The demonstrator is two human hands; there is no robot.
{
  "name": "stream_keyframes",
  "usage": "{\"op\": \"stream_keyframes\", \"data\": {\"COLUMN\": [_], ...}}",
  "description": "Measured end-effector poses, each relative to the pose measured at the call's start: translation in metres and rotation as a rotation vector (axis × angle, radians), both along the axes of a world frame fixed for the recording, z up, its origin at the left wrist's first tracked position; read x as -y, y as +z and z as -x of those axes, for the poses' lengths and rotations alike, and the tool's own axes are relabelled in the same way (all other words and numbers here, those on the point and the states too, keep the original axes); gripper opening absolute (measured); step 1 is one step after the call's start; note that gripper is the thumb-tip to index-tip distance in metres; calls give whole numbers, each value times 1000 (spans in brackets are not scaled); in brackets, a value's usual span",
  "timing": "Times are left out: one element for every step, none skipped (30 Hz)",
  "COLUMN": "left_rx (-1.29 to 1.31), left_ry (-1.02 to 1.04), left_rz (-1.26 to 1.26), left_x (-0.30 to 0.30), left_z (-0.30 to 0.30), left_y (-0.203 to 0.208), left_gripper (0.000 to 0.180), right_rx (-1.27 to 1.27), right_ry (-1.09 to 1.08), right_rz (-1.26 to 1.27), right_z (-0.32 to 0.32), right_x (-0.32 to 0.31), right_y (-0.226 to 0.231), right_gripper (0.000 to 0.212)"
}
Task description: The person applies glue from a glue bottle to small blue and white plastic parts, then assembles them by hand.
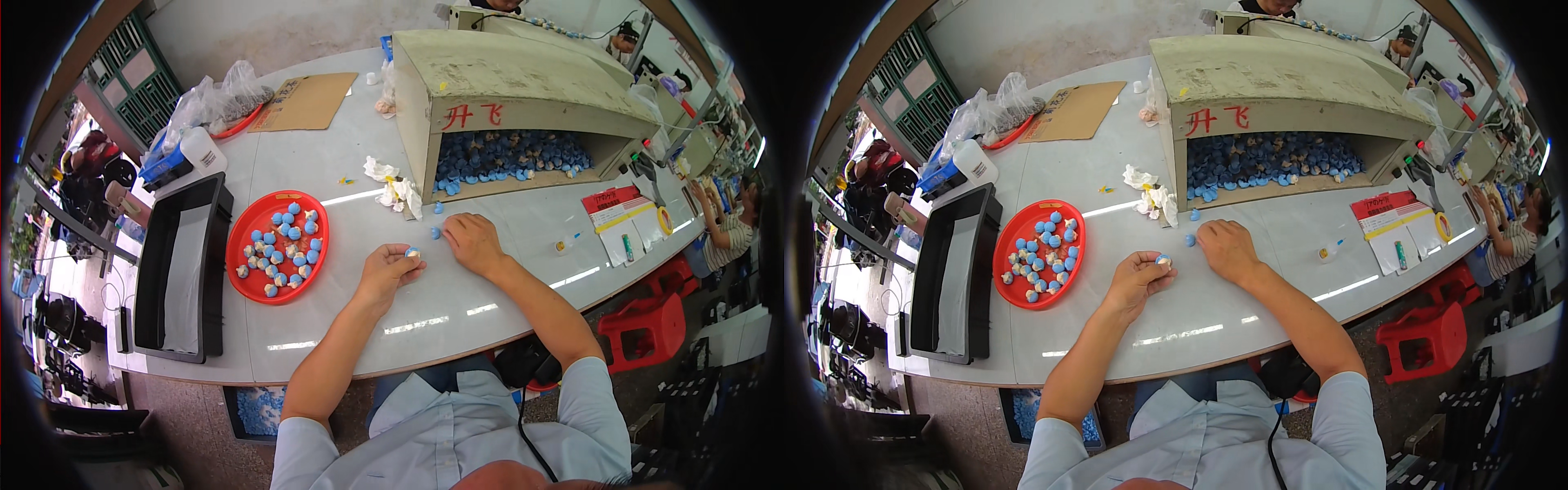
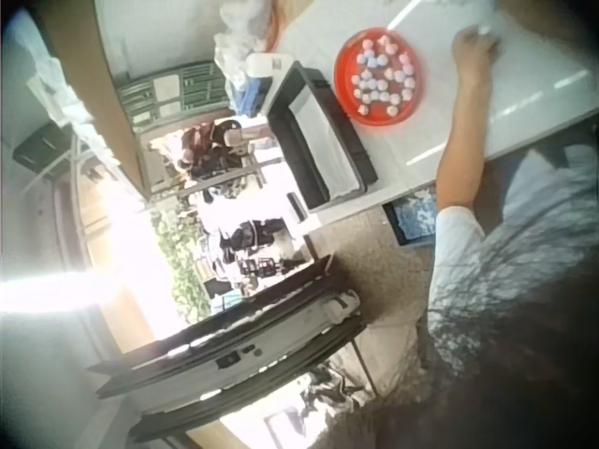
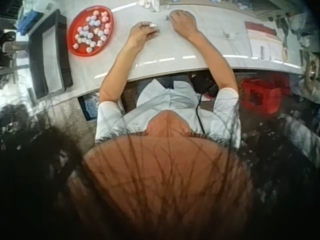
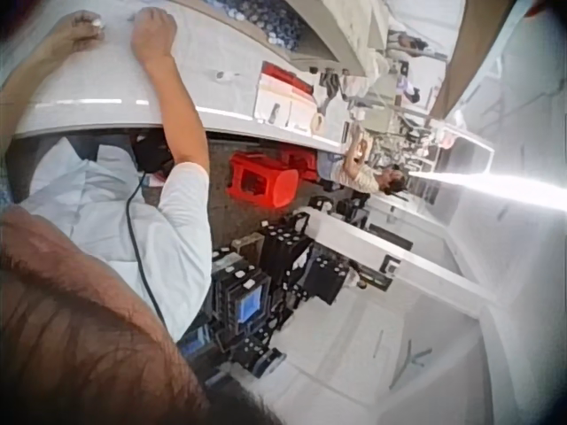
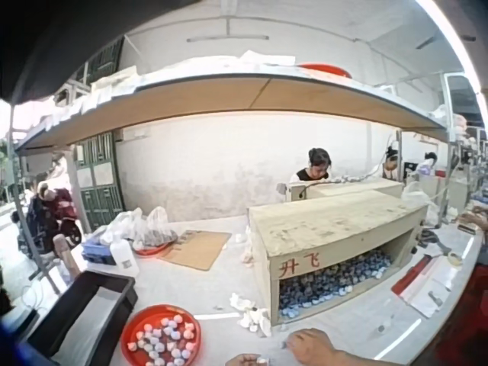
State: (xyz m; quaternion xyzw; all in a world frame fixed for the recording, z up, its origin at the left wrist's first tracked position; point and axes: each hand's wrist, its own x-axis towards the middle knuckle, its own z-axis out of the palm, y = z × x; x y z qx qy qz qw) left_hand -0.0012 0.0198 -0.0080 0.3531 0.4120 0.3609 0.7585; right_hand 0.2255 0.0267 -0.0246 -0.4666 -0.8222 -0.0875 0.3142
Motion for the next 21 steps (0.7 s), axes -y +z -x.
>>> {"op": "stream_keyframes", "data": {"left_rx": [8, 2, 2, 3, -2, 2, 7, 2, 2, 2, 0, 6, 12, 10, 14, 19, 17, 19, 21, 22, 26], "left_ry": [25, 25, 58, 89, 88, 105, 123, 125, 129, 135, 139, 133, 127, 131, 122, 116, 122, 114, 100, 100, 93], "left_rz": [-11, -13, -11, -8, -8, -2, 5, 6, 2, -1, 1, 3, 8, 12, 13, 13, 16, 18, 19, 20, 20], "left_x": [-1, -2, -3, -4, -4, -5, -5, -5, -4, -4, -4, -5, -4, -5, -5, -5, -5, -4, -4, -3, -1], "left_z": [0, 1, 2, 2, 2, 2, 3, 3, 3, 3, 2, 2, 2, 1, 1, 1, 1, 1, -1, -1, -2], "left_y": [1, 2, 2, 3, 2, 1, 0, 0, 0, 0, 1, 1, 2, 2, 2, 1, 0, -1, -2, -2, -1], "left_gripper": [34, 34, 34, 33, 33, 32, 30, 30, 30, 30, 30, 29, 29, 29, 29, 29, 29, 30, 31, 31, 33], "right_rx": [-101, -202, -209, -276, -344, -349, -245, -140, -144, -138, -131, -133, -136, -139, -140, -233, -326, -326, -668, -1015, -1015], "right_ry": [-59, -117, -115, -76, -36, -35, 13, 62, 65, 18, -28, -24, -12, -1, 3, -48, -101, -95, -75, -52, -52], "right_rz": [60, 121, 120, 141, 163, 163, 185, 206, 208, 267, 327, 330, 335, 340, 344, 447, 549, 553, 792, 1023, 1023], "right_z": [2, 4, 5, 5, 5, 5, 5, 6, 8, 11, 13, 13, 13, 13, 14, 15, 17, 20, 22, 25, 30], "right_x": [3, 4, 4, 2, 0, -1, -2, -3, -2, -1, -1, -3, -4, -4, -4, -4, -3, -1, 0, 2, 4], "right_y": [4, 8, 10, 13, 16, 20, 25, 27, 25, 23, 21, 19, 18, 17, 16, 21, 25, 29, 33, 36, 37], "right_gripper": [8, 9, 9, 12, 16, 16, 19, 22, 22, 23, 24, 24, 23, 23, 23, 22, 23, 23, 22, 23, 23]}}
